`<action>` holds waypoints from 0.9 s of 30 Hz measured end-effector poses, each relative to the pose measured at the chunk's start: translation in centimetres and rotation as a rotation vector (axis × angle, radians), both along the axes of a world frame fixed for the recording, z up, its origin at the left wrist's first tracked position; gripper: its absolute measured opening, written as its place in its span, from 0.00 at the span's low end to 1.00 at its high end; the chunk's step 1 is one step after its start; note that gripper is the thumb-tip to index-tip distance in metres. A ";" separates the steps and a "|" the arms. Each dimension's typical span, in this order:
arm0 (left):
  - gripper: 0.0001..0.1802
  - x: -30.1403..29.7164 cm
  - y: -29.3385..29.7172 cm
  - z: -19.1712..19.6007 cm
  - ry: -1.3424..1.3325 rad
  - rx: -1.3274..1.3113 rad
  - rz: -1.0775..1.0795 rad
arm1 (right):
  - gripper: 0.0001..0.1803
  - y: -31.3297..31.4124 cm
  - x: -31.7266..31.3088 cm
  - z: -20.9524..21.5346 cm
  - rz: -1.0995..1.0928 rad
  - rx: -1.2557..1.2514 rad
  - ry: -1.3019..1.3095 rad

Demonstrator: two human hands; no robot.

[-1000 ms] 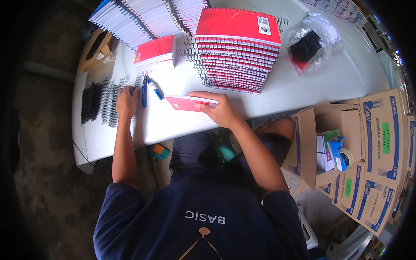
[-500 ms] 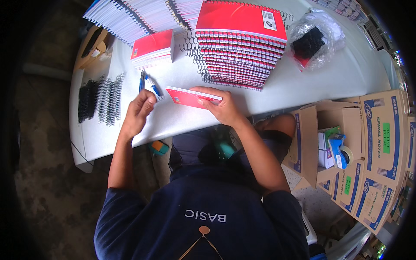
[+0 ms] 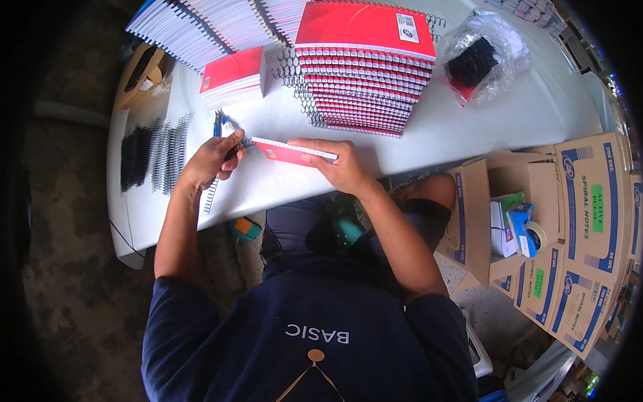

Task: The person inserts a spiral wire binding through the holes of a red notebook by hand, rotating and threading the wire through the spine one loop at a time. The person performs this action repeatedly on multiple notebooks, stacking them on a table.

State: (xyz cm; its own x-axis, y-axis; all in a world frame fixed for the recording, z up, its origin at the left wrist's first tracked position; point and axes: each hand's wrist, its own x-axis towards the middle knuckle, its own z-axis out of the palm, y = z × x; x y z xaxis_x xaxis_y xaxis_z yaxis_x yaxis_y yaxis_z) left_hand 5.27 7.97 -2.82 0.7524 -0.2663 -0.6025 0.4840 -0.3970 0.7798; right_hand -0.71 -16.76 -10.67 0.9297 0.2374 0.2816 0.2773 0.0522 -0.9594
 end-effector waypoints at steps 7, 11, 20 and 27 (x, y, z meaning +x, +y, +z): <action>0.15 1.1 0.5 0.1 -0.129 -0.190 -0.122 | 0.15 0.0 0.0 0.2 0.006 0.002 -0.026; 0.06 0.3 -0.1 0.9 -0.882 0.201 -0.469 | 0.15 -0.1 -0.1 0.1 -0.009 -0.003 -0.010; 0.45 -3.4 -2.5 -1.6 -1.484 0.758 -0.418 | 0.18 1.1 -1.5 -0.2 -0.118 -0.171 -0.200; 0.60 -5.5 -1.1 -5.1 -1.771 1.008 -0.234 | 0.18 2.7 -4.2 -0.7 -0.151 -0.160 -0.208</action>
